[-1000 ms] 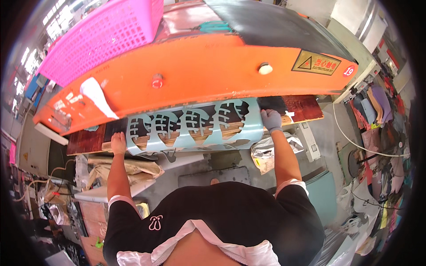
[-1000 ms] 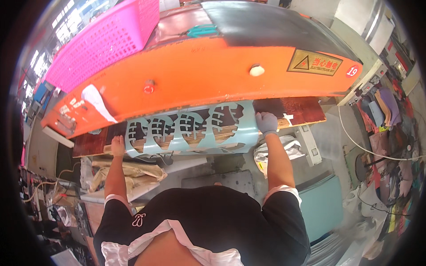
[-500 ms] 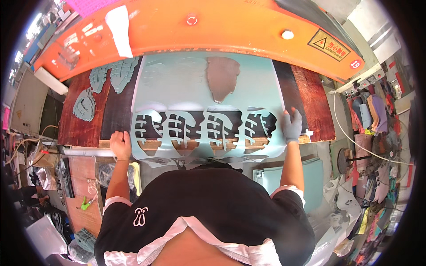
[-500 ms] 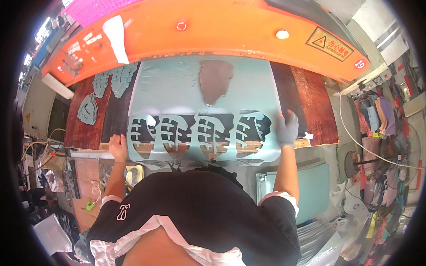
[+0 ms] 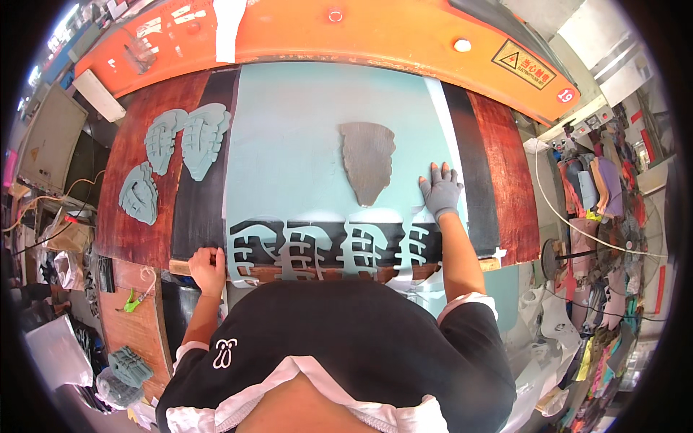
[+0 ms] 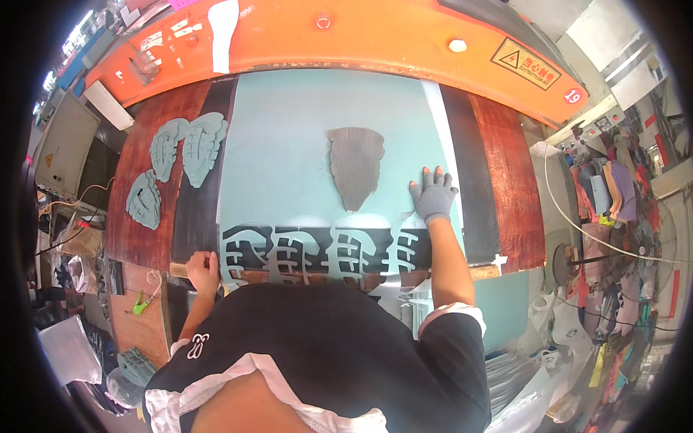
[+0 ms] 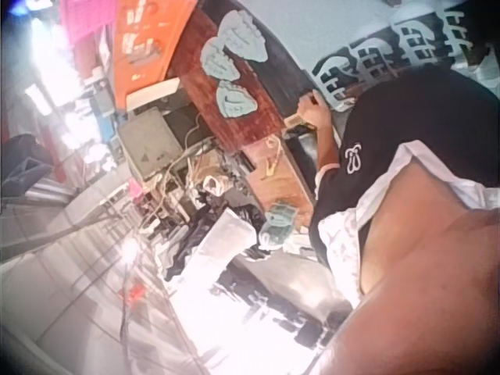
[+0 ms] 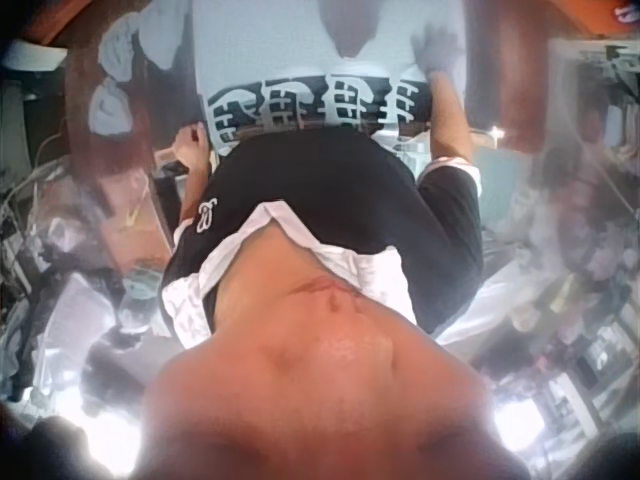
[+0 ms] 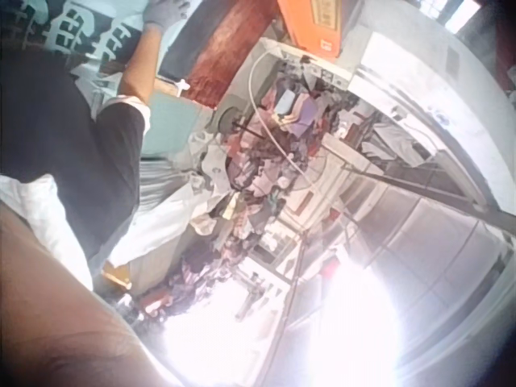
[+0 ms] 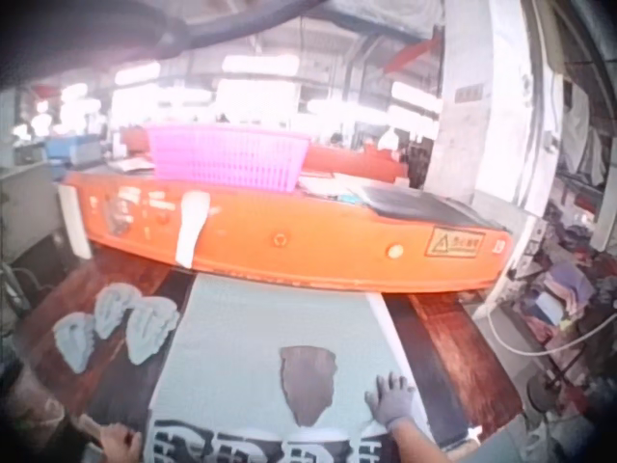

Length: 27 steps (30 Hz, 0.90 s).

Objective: The person uses a squeegee to press a screen-printed stencil onto a light-blue sheet, then peels away the excess material around the printed characters. They repeat this cycle multiple times, stacking the finished sheets and discarding the waste.

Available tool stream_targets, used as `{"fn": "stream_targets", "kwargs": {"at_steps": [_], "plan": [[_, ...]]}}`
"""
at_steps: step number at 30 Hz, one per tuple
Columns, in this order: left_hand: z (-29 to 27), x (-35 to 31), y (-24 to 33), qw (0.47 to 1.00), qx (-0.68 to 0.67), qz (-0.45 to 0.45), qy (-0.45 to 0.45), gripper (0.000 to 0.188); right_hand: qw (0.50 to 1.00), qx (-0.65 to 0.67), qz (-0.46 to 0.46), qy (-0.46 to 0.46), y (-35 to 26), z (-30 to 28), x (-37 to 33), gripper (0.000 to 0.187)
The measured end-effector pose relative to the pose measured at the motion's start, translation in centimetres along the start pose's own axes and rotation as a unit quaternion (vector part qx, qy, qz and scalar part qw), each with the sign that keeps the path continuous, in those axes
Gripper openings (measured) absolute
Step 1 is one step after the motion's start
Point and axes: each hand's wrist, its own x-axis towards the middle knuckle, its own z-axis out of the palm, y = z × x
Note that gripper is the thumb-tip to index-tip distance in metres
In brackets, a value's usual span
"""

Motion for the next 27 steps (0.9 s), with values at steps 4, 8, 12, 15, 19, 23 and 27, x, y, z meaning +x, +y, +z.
{"fn": "stream_targets", "kwargs": {"at_steps": [4, 8, 12, 15, 19, 23, 27], "plan": [[1.0, 1.6, 2.9, 0.994, -0.005, 0.112, 0.000, 0.040, 1.000, -0.019, 0.002, 0.016, 0.0, 0.0, -1.8, 0.063], [6.3, 5.5, 6.9, 0.979, 0.088, 0.065, -0.170, 0.060, 0.999, -0.004, 0.012, 0.035, -0.1, -0.6, -3.4, 0.064], [8.2, 7.6, 7.2, 0.967, 0.154, 0.054, -0.198, 0.060, 0.998, 0.000, 0.059, 0.007, -0.4, -0.5, -4.7, 0.066], [7.3, 8.3, 7.1, 0.965, 0.134, 0.049, -0.221, 0.060, 0.998, 0.025, 0.050, -0.003, -0.1, -0.9, -5.0, 0.066], [6.7, 9.1, 10.1, 0.951, 0.143, 0.080, -0.261, 0.059, 0.977, 0.184, 0.106, 0.024, -2.2, -3.3, -4.2, 0.073], [10.4, 8.1, 16.3, 0.934, 0.027, 0.223, -0.278, 0.056, 0.953, 0.291, -0.069, 0.044, -11.1, -5.4, -3.2, 0.080], [13.2, 8.0, 19.0, 0.929, 0.024, 0.231, -0.287, 0.054, 0.989, 0.116, 0.022, -0.089, -17.3, -6.9, -2.2, 0.089]]}}
